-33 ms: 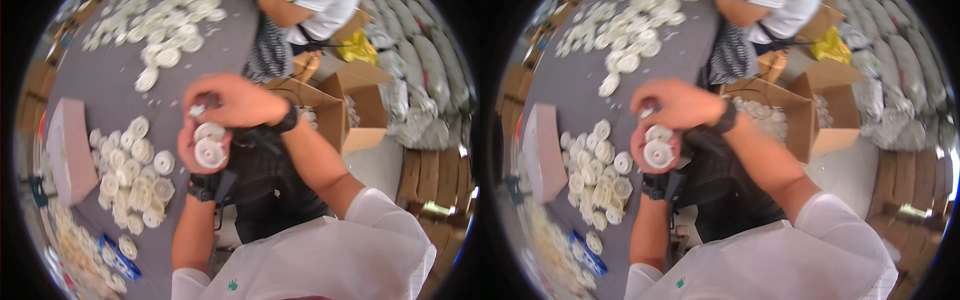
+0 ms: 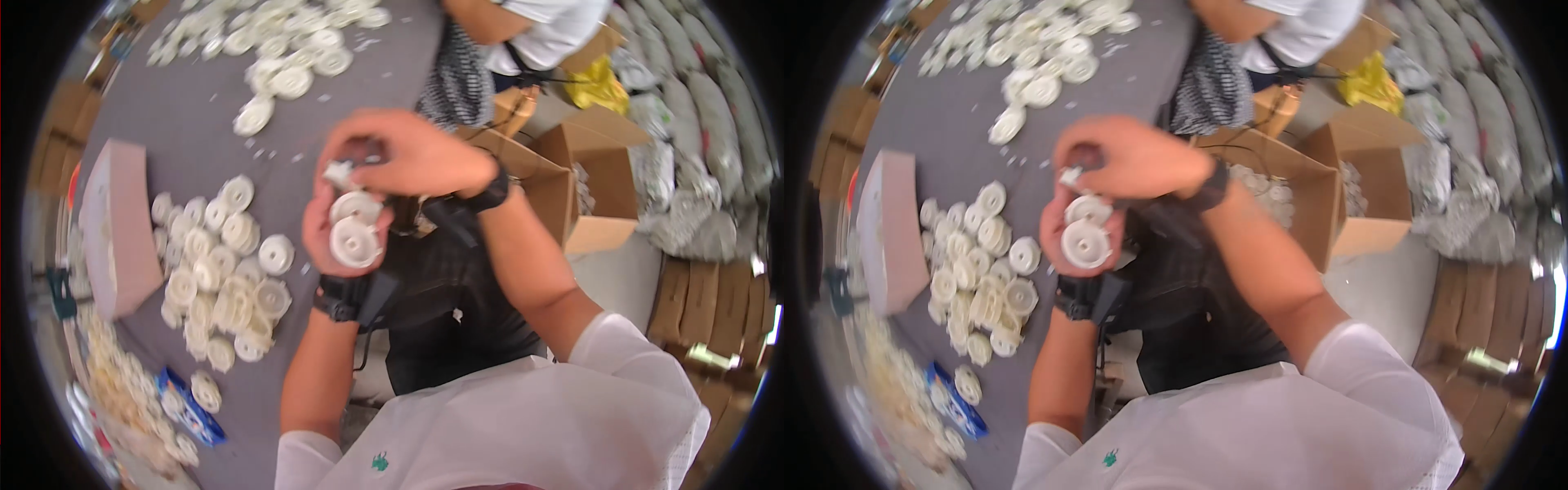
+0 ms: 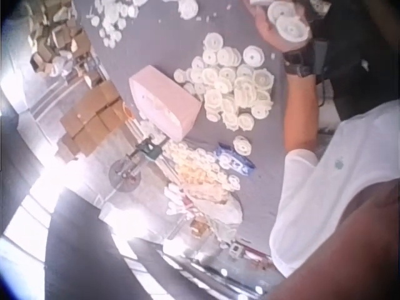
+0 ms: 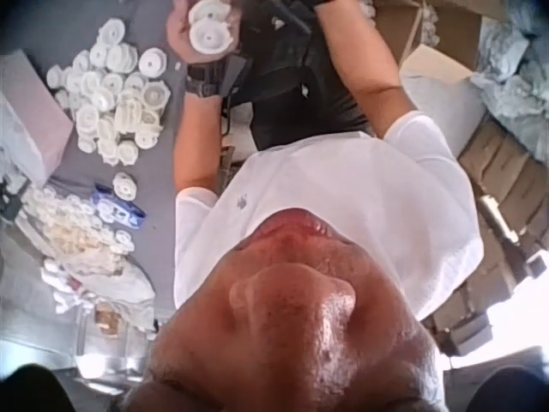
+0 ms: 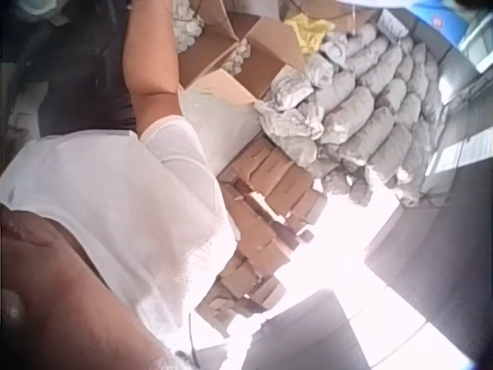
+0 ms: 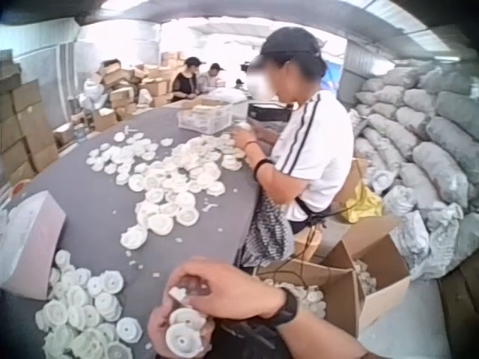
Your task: Assemble white plastic disc-shaped components by hand.
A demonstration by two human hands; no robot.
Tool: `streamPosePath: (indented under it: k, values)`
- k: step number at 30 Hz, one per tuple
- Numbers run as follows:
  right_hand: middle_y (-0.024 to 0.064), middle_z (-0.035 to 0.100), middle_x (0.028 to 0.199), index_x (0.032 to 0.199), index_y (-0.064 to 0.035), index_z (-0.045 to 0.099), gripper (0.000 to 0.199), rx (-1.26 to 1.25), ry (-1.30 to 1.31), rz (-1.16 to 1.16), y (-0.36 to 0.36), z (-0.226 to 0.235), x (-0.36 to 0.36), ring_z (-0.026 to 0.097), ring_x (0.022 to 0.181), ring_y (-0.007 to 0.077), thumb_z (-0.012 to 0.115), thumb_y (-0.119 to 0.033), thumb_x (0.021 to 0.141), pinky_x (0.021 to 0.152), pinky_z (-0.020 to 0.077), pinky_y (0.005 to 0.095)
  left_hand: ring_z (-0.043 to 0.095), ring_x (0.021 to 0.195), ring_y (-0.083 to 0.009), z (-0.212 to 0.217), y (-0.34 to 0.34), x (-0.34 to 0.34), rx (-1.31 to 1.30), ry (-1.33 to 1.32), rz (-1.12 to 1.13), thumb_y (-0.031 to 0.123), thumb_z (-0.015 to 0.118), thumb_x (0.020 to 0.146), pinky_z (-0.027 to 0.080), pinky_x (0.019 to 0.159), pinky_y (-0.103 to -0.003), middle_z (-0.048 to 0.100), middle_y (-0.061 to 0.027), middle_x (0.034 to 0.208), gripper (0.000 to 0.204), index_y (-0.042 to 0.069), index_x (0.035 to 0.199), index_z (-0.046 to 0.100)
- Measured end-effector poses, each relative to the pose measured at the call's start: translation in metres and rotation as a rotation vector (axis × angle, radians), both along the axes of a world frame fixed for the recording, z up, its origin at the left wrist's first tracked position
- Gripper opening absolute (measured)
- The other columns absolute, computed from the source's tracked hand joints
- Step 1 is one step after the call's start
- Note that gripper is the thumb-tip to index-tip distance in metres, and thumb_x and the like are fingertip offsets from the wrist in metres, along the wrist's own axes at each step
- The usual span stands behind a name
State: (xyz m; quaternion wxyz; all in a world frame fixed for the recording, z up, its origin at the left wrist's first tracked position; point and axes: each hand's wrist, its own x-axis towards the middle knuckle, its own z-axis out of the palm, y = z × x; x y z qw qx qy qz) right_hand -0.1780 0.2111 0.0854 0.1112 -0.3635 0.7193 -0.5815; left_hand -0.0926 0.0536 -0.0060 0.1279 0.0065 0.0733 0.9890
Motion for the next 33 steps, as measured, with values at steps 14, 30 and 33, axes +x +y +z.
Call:
streamPosePath:
  k: [14, 30, 33]
  values:
    - [0.0056, 0.071, 0.108, 0.116, 0.0021, 0.064, 0.023, 0.095, -0.400, -0.131, 0.008, 0.006, -0.015, 0.069, 0.095, 0.0122, 0.070, -0.008, 0.097, 0.085, 0.0559, 0.0265, 0.068, 0.089, -0.0368, 0.014, 0.007, -0.006, 0.014, -0.024, 0.057, 0.023, 0.047, 0.099, 0.058, 0.056, -0.042, 0.059, -0.0189, 0.122, 0.071, 0.022, 0.164, 0.018]
    - [0.0181, 0.071, 0.117, 0.129, 0.0003, 0.054, 0.033, -0.484, -0.631, -0.096, -0.014, 0.018, -0.002, 0.072, 0.107, 0.0242, 0.067, -0.006, 0.099, 0.092, 0.0618, 0.0331, 0.069, 0.090, -0.0372, 0.011, 0.010, -0.003, 0.014, -0.048, 0.077, 0.028, 0.048, 0.099, 0.058, 0.056, -0.041, 0.060, -0.0177, 0.118, 0.063, 0.012, 0.158, 0.032]
    - [0.0195, 0.069, 0.120, 0.126, -0.0003, 0.055, 0.027, -0.591, -0.803, -0.025, -0.017, 0.017, -0.001, 0.071, 0.112, 0.0283, 0.062, -0.012, 0.103, 0.094, 0.0621, 0.0356, 0.069, 0.090, -0.0363, 0.009, 0.009, -0.003, 0.028, -0.036, 0.070, 0.029, 0.048, 0.099, 0.058, 0.055, -0.040, 0.060, -0.0172, 0.117, 0.062, 0.012, 0.157, 0.034]
